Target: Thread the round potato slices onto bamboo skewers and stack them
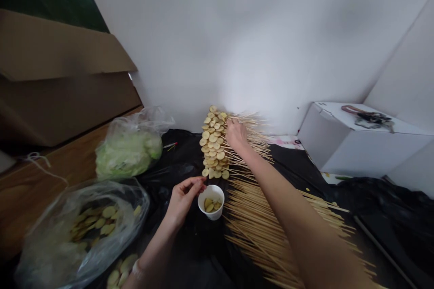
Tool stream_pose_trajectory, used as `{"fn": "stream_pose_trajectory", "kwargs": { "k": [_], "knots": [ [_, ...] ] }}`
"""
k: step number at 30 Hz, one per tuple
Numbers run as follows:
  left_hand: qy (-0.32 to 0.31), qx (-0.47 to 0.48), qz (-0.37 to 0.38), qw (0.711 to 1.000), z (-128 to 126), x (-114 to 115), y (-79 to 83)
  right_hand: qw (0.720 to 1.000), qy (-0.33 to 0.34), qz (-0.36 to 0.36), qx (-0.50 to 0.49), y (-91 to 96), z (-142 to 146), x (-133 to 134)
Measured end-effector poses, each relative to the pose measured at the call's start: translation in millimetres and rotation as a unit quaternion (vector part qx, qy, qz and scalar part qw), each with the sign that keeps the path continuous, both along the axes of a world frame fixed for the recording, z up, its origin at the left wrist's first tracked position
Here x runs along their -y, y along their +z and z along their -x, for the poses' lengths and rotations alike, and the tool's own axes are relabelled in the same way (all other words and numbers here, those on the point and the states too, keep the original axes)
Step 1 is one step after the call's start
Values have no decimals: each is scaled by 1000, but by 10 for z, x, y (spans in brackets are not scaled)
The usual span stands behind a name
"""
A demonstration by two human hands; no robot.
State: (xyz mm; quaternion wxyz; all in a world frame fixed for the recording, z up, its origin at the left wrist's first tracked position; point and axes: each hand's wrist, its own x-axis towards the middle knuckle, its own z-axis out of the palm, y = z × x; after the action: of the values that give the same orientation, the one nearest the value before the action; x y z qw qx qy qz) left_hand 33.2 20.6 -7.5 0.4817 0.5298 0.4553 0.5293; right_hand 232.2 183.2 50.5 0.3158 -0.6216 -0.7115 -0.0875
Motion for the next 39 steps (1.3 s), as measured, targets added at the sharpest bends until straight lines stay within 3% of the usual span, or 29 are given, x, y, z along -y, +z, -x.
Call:
{"fn": "stream_pose_trajectory", "kwargs": {
  "k": [4, 11, 14, 19, 23, 29, 34, 39],
  "knots": [
    [12, 8, -3, 1000, -17, 4, -5, 1000, 19, -13, -7, -119, -176, 422],
    [18, 21, 0, 1000, -40, 8, 7, 998, 36, -3, -41, -499, -594, 1241],
    [27, 18, -5, 999, -39, -5, -14, 991, 59, 41, -115, -655, -718, 1459],
    [50, 24, -14, 998, -39, -23, -60, 982, 88, 103, -129, -832, -714, 1648],
    [40, 25, -34, 998, -41, -15, -79, 972, 135, 155, -109, -843, -663, 1696],
    [10, 32, -25, 999, -76, 15, -58, 961, 163, 205, -86, -715, -607, 1771],
    [-4, 15, -16, 1000, -99, 41, -43, 929, 201, 310, 0, -672, -379, 2023],
    [-17, -30, -73, 997, -95, 9, -123, 938, 171, 290, 81, -700, -171, 2192]
  ]
}}
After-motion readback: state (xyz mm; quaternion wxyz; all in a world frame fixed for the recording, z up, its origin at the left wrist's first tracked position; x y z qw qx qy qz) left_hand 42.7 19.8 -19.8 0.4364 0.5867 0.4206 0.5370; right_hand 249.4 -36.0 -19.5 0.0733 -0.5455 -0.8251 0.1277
